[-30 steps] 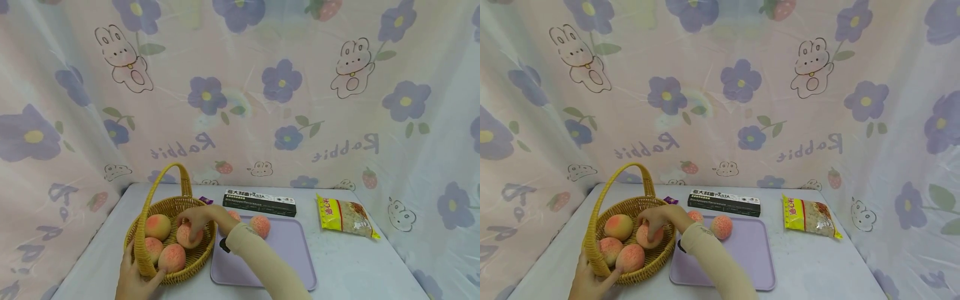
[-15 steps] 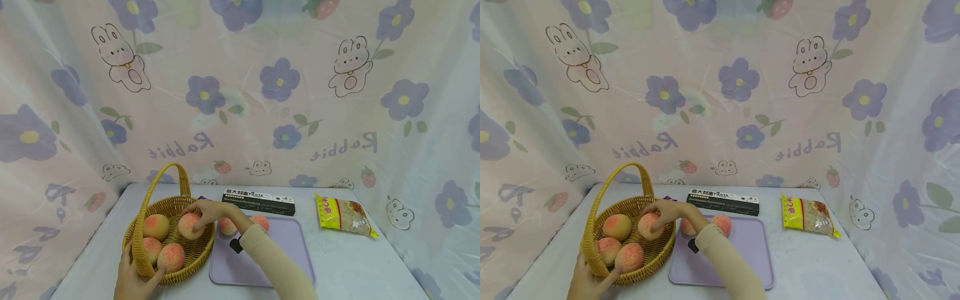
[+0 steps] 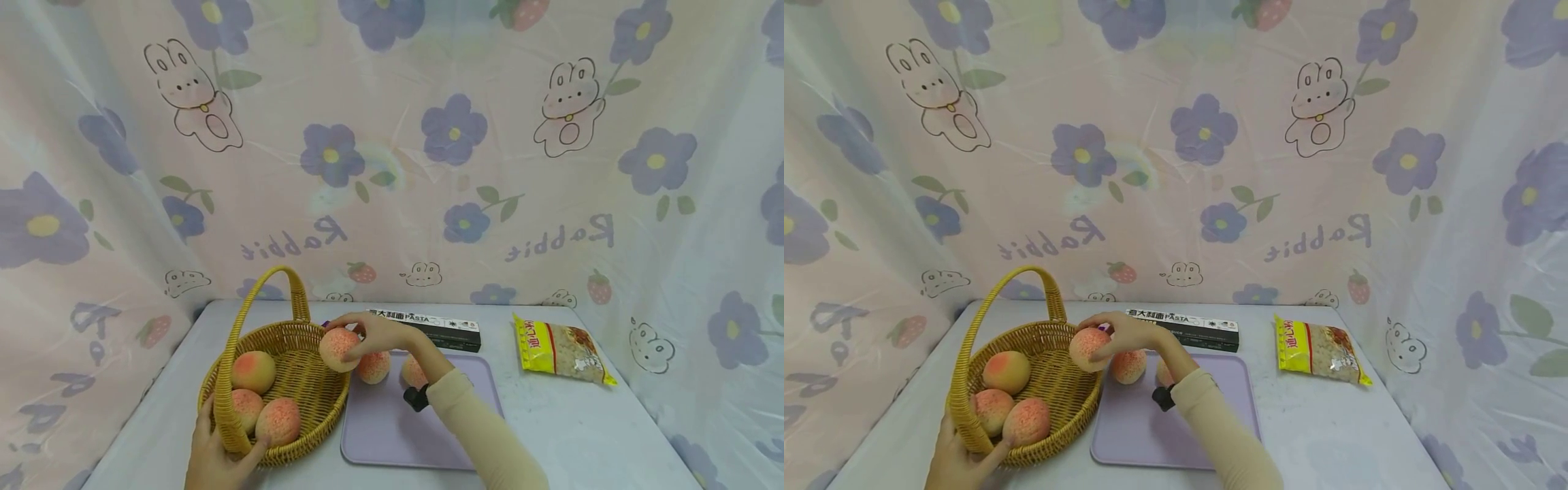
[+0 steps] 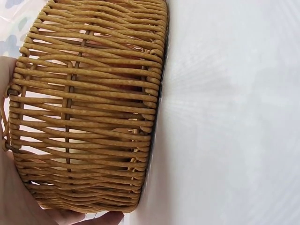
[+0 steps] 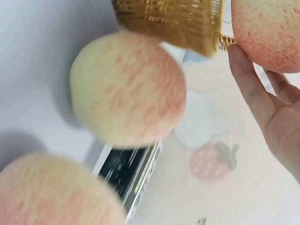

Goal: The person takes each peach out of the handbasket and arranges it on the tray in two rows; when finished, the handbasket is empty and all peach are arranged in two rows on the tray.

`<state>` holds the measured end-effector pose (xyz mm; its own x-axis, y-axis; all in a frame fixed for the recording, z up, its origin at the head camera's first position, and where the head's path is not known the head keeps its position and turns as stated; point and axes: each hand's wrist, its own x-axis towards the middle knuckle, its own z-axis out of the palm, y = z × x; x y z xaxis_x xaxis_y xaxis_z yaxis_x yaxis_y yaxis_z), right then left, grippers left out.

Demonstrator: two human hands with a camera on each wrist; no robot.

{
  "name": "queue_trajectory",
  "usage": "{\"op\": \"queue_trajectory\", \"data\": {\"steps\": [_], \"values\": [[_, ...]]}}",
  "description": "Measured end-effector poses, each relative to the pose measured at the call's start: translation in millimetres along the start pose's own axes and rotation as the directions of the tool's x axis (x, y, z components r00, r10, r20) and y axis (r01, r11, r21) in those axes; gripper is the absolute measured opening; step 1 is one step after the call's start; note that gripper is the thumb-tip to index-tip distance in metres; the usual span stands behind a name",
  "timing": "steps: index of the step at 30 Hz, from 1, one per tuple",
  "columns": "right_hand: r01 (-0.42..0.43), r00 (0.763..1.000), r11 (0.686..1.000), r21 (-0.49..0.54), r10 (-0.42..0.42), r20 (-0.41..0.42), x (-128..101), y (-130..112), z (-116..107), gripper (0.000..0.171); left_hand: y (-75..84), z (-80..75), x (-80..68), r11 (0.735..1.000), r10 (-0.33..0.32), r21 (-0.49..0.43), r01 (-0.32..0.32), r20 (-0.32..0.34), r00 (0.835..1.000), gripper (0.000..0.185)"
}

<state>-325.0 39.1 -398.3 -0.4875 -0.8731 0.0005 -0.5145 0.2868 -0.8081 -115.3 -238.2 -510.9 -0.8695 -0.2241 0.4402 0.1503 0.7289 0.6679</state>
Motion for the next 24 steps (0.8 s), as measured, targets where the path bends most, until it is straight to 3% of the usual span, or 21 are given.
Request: {"op": "queue_trajectory", "data": {"steps": [9, 24], "values": [[-0.1, 0.988, 0.993, 0.055, 0.106, -0.114, -57, 28, -26, 0.061, 2.0, 0.5, 1.1, 0.999, -0.028, 0.017, 0.028, 0.016, 0.999, 0.071], [-0.191, 0.938, 0.977, 0.092, 0.209, -0.275, -148, 71, -59, 0.063, 2.9, -0.8, 0.9, 0.995, -0.097, 0.042, 0.095, 0.053, 0.994, 0.077]]}}
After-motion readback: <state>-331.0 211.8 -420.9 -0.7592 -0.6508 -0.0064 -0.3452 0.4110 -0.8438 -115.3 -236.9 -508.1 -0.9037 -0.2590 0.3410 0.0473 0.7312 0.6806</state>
